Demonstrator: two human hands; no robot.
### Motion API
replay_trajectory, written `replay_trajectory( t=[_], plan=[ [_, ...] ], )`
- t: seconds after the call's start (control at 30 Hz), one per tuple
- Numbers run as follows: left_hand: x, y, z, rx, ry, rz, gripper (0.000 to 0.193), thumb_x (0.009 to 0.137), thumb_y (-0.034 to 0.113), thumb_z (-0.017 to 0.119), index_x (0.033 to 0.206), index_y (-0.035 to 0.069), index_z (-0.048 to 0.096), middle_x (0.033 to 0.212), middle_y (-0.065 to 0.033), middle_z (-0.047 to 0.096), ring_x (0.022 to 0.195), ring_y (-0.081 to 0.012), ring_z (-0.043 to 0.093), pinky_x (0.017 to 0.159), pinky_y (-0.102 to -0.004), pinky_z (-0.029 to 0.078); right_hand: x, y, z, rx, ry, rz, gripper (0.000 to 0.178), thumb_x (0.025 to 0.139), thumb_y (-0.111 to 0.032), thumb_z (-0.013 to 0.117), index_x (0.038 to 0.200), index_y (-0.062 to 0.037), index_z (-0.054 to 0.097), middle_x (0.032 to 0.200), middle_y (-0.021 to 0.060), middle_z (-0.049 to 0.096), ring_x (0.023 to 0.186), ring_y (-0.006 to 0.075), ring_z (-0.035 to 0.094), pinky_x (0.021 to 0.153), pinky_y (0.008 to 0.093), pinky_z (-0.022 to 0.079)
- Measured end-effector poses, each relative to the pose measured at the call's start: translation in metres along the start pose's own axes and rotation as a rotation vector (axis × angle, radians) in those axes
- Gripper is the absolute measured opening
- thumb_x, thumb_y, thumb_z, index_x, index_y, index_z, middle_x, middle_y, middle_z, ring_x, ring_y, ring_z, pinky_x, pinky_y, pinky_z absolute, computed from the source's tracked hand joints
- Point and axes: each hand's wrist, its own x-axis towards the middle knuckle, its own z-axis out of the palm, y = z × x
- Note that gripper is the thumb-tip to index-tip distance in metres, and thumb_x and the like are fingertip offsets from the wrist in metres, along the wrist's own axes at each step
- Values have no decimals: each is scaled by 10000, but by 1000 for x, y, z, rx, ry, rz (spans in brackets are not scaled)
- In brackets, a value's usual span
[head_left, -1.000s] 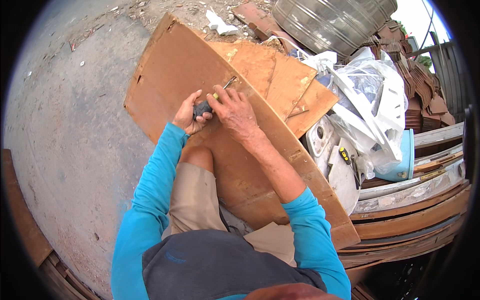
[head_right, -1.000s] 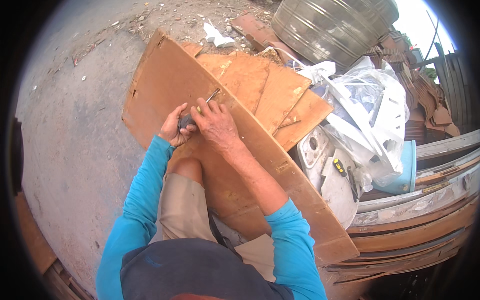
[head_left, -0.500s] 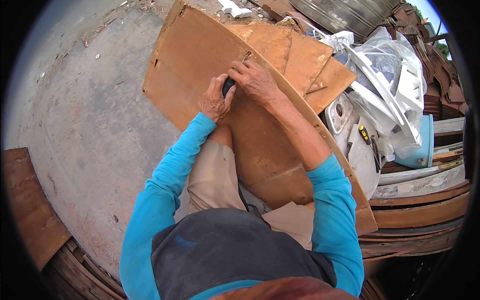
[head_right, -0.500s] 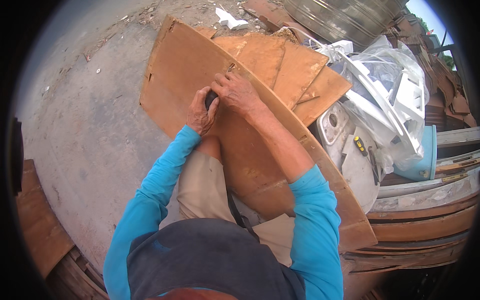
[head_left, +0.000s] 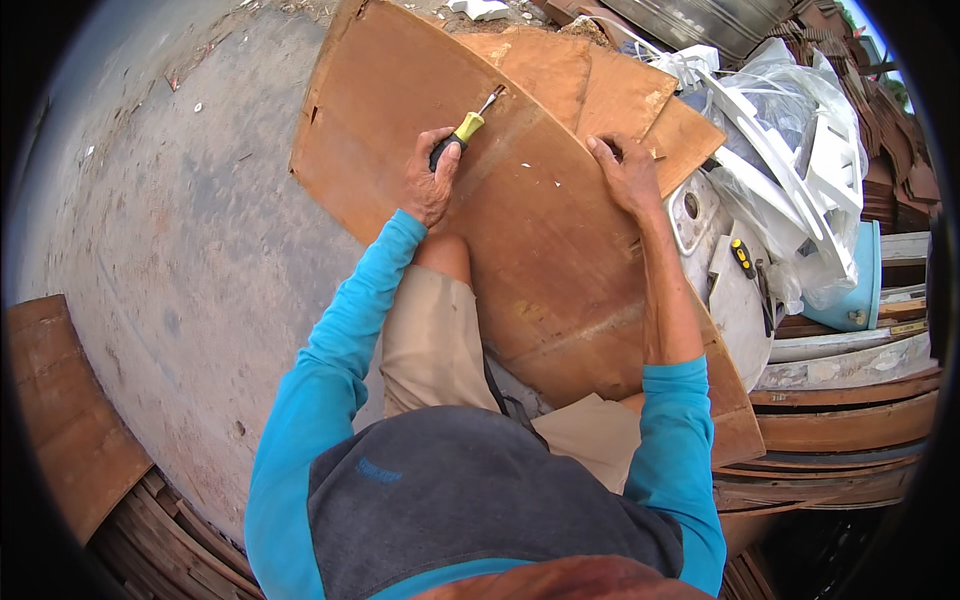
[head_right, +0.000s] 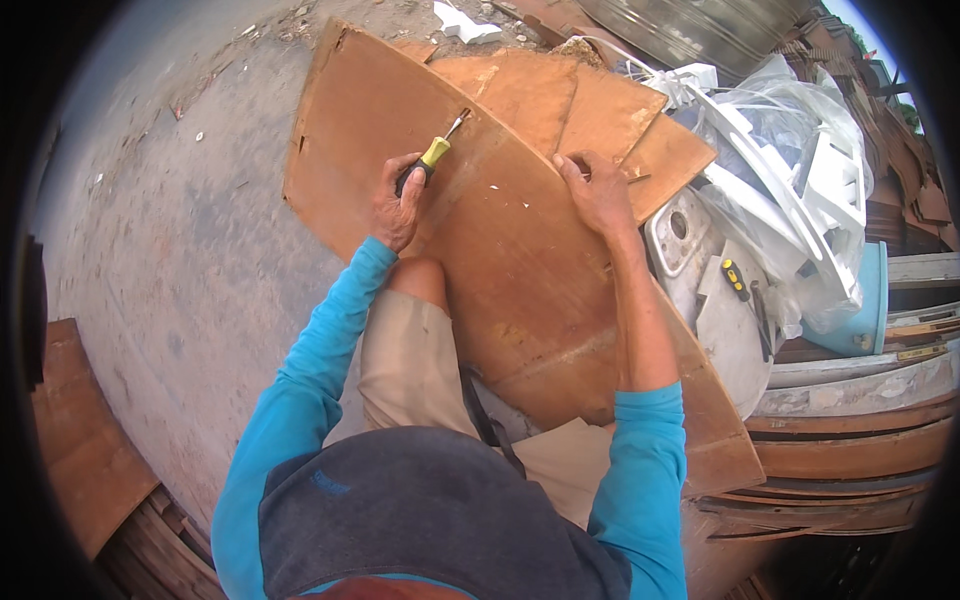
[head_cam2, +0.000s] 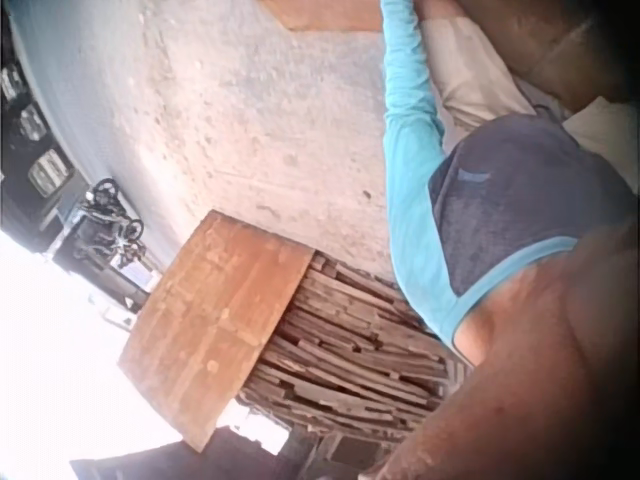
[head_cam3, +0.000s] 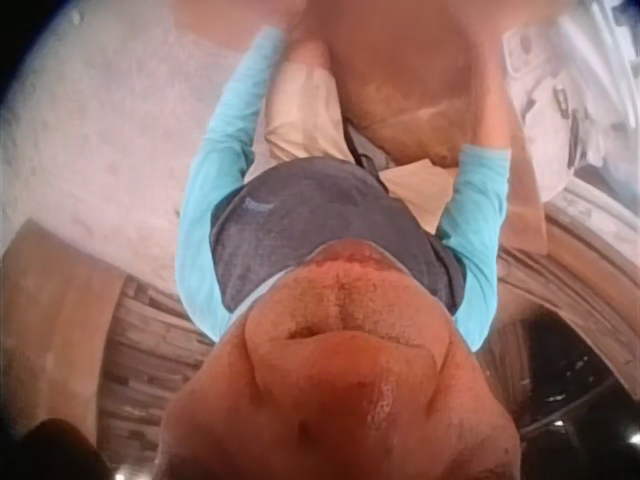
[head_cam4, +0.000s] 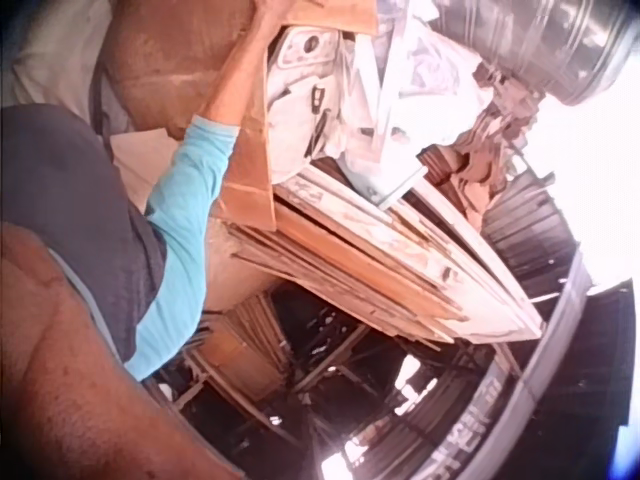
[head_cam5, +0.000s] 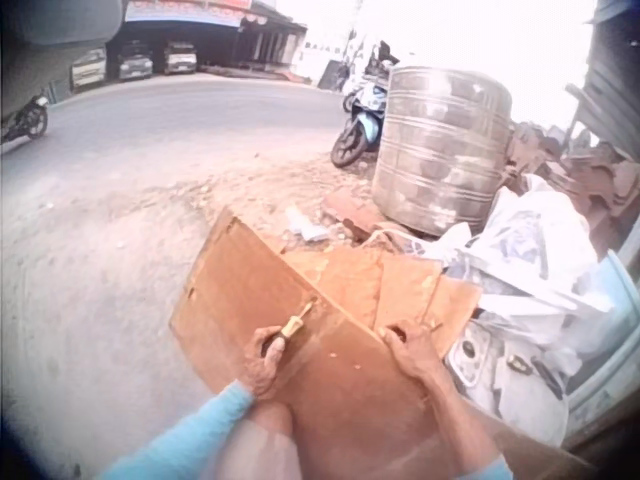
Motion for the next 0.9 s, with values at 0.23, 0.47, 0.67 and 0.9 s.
replay_trajectory(
  t=[0.23,0.47,0.67,0.9],
  plan=[
    [2,22,5,-696,-8,-539,313,1095,360,497,1197,77,583,876,-79,621,514,-36,398,447,-206,321,-1,-6,4,-51,-8,6,428,996,-390,634,1044,21,742,907,250,729,856,346,733,766,406,547],
    [-13,-16,23,-125,143,-53,328,1059,290,606,1293,63,565,956,-70,625,771,-107,571,695,-261,502,-4,-16,6,-68,70,-31,382,987,-349,661,991,26,737,863,248,726,827,366,740,732,413,551],
    [-26,4,36,-100,131,-26,340,1065,261,600,1330,56,544,1025,-57,624,793,-84,544,714,-253,491,-6,-15,8,-95,128,-49,345,977,-314,683,958,27,730,827,240,725,781,364,741,708,406,560],
    [-28,13,32,-356,51,-239,377,1059,289,614,1336,44,539,1074,-53,601,861,-105,556,776,-264,490,-7,-11,11,-137,164,-97,336,982,-303,684,968,30,726,842,231,733,779,341,745,710,398,559]
  ],
)
